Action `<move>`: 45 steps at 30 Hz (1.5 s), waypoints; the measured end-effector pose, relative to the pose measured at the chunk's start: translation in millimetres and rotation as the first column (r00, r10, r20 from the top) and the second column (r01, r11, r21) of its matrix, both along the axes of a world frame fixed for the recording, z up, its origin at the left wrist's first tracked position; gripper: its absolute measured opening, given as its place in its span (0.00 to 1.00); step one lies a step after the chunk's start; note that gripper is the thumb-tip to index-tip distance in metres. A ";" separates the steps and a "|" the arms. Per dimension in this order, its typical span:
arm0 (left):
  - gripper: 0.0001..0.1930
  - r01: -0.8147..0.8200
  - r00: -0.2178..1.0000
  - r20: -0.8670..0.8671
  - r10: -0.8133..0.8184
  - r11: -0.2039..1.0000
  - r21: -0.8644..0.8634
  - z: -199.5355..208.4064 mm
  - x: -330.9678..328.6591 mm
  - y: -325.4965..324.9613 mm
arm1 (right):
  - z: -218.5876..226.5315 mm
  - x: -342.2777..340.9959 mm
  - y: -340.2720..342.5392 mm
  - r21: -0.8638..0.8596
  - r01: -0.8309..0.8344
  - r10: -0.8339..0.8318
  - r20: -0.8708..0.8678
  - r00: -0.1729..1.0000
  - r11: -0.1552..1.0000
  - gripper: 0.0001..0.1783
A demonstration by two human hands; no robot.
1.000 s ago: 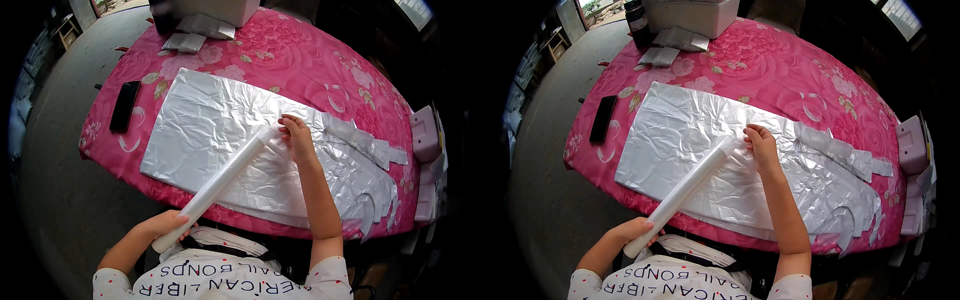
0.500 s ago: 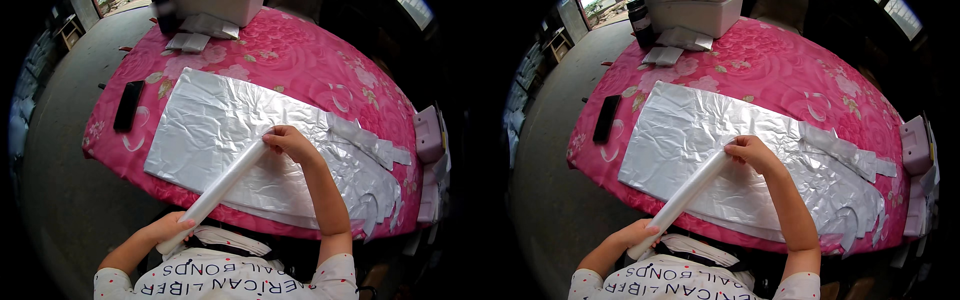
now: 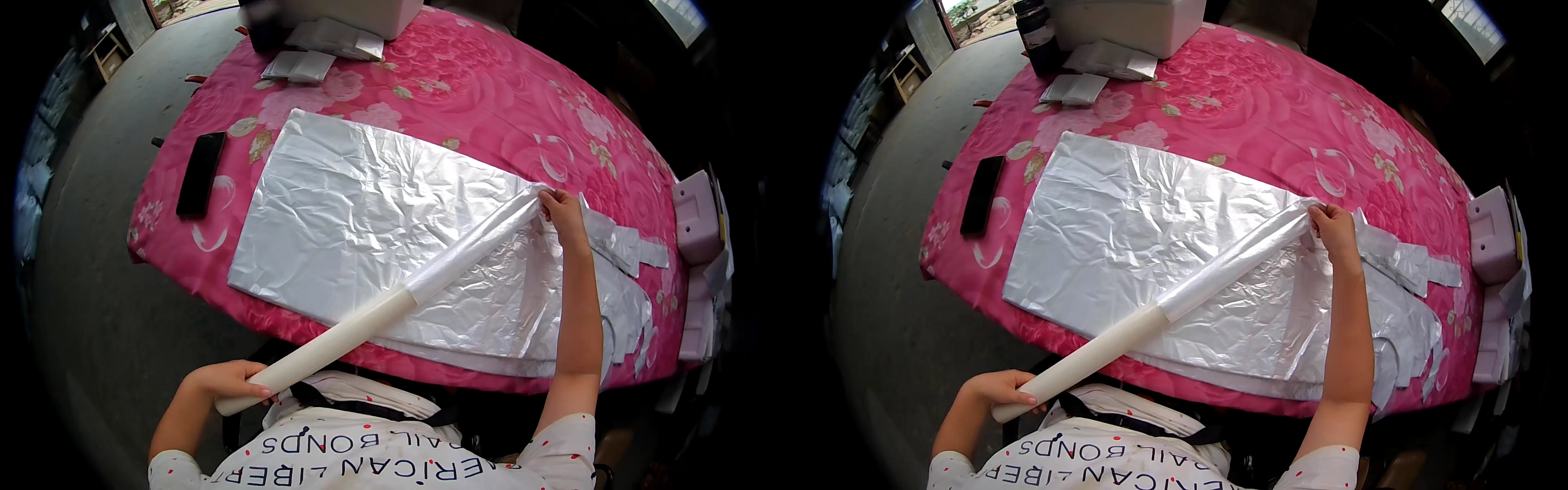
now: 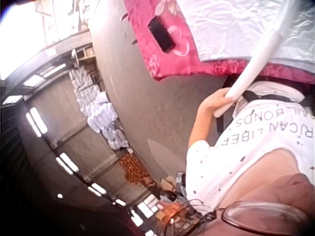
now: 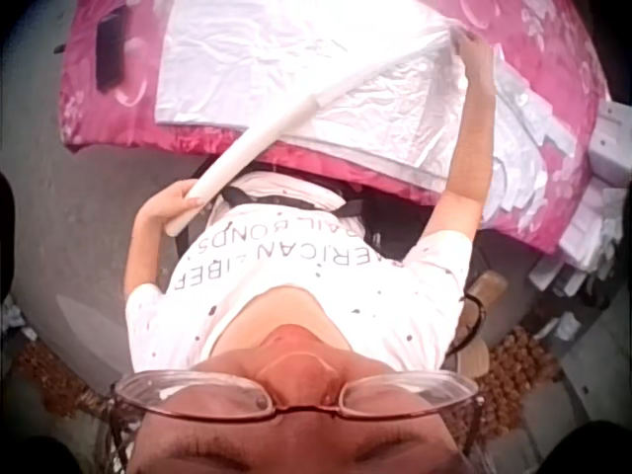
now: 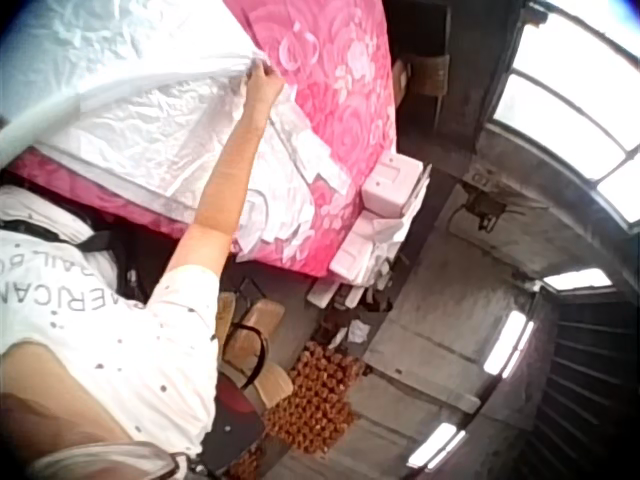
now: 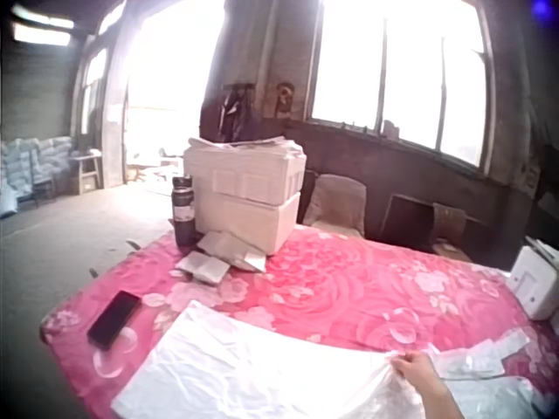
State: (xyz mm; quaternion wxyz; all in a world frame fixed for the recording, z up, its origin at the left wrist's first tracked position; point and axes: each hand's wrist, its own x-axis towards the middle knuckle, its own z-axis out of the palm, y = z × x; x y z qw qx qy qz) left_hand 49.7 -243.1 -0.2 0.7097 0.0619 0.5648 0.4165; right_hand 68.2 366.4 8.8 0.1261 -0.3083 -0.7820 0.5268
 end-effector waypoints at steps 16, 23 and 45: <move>0.25 0.568 -0.312 -0.915 0.257 0.822 0.037 32.4 -62.5 195.1 | -6.7 -59.8 -99.2 -0.104 -0.348 0.349 -0.005 0.937 0.932 0.07; 0.39 0.763 -0.147 -0.975 0.165 0.647 -0.006 -0.7 -21.4 197.8 | -4.0 -73.0 -97.7 -0.092 -0.361 0.370 0.104 0.923 0.928 0.09; 0.43 0.679 -0.302 -0.952 0.045 0.712 -0.182 -12.5 19.9 192.1 | 11.2 72.9 -125.0 0.772 -0.254 0.175 0.186 0.967 0.583 0.33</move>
